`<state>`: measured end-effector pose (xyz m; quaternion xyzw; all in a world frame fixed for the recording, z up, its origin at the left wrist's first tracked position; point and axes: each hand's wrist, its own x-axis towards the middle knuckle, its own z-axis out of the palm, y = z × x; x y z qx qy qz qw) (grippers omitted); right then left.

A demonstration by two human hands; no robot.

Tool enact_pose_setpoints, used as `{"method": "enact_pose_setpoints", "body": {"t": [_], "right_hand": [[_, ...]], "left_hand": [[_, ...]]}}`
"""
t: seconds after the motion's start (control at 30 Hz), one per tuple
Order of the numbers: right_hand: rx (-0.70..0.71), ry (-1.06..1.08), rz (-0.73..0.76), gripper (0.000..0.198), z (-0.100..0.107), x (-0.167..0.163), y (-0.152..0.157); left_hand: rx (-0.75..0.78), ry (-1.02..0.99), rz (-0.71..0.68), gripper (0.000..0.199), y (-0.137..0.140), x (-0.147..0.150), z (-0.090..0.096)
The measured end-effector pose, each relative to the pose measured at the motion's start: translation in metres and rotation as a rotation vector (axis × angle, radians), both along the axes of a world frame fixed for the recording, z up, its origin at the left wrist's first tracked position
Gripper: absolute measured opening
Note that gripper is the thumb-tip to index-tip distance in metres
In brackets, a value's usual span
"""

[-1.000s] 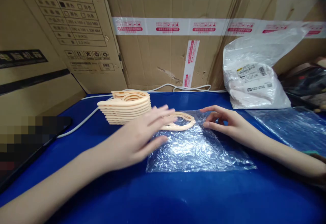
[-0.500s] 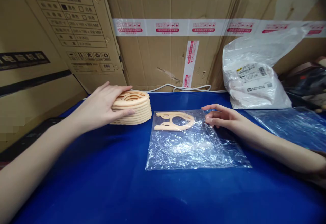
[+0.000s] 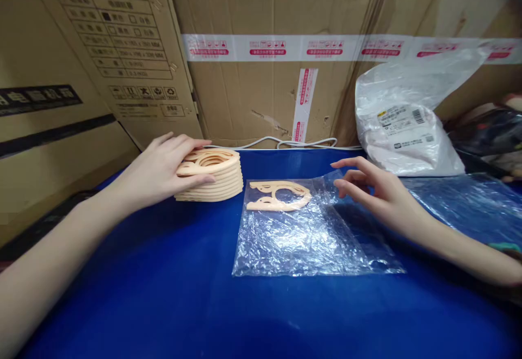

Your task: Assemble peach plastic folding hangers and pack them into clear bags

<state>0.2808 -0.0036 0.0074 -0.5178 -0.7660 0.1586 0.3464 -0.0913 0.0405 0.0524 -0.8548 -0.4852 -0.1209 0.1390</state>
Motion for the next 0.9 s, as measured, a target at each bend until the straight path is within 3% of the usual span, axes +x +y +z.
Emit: {"method": "enact_pose_setpoints", "body": {"t": [0.2,0.37,0.43,0.53,0.67,0.8,0.9], "right_hand": [[0.104,-0.068,-0.018,0.034,0.004,0.0,-0.004],[0.113,-0.004,0.03,0.03,0.01,-0.008,-0.015],[-0.003,0.092,0.117,0.029,0.014,-0.015,-0.025],[-0.295,0.309,0.303,0.032,0.016,-0.026,-0.04],[-0.589,0.52,0.439,0.035,0.013,-0.034,-0.046],[-0.637,0.587,0.415,0.035,0.011,-0.033,-0.038],[-0.633,0.597,0.355,0.036,0.012,-0.03,-0.031]], "left_hand": [[0.038,-0.015,-0.025,0.061,-0.002,0.0,0.0],[0.199,-0.023,-0.143,0.056,-0.025,0.028,-0.003],[0.233,-0.058,-0.247,0.061,-0.041,0.046,-0.006],[0.283,-0.072,-0.386,0.06,-0.065,0.073,-0.016],[0.286,-0.056,-0.444,0.059,-0.081,0.091,-0.028],[0.216,-0.067,-0.449,0.08,-0.076,0.09,-0.035],[0.136,-0.076,-0.444,0.085,-0.067,0.086,-0.039]]}}
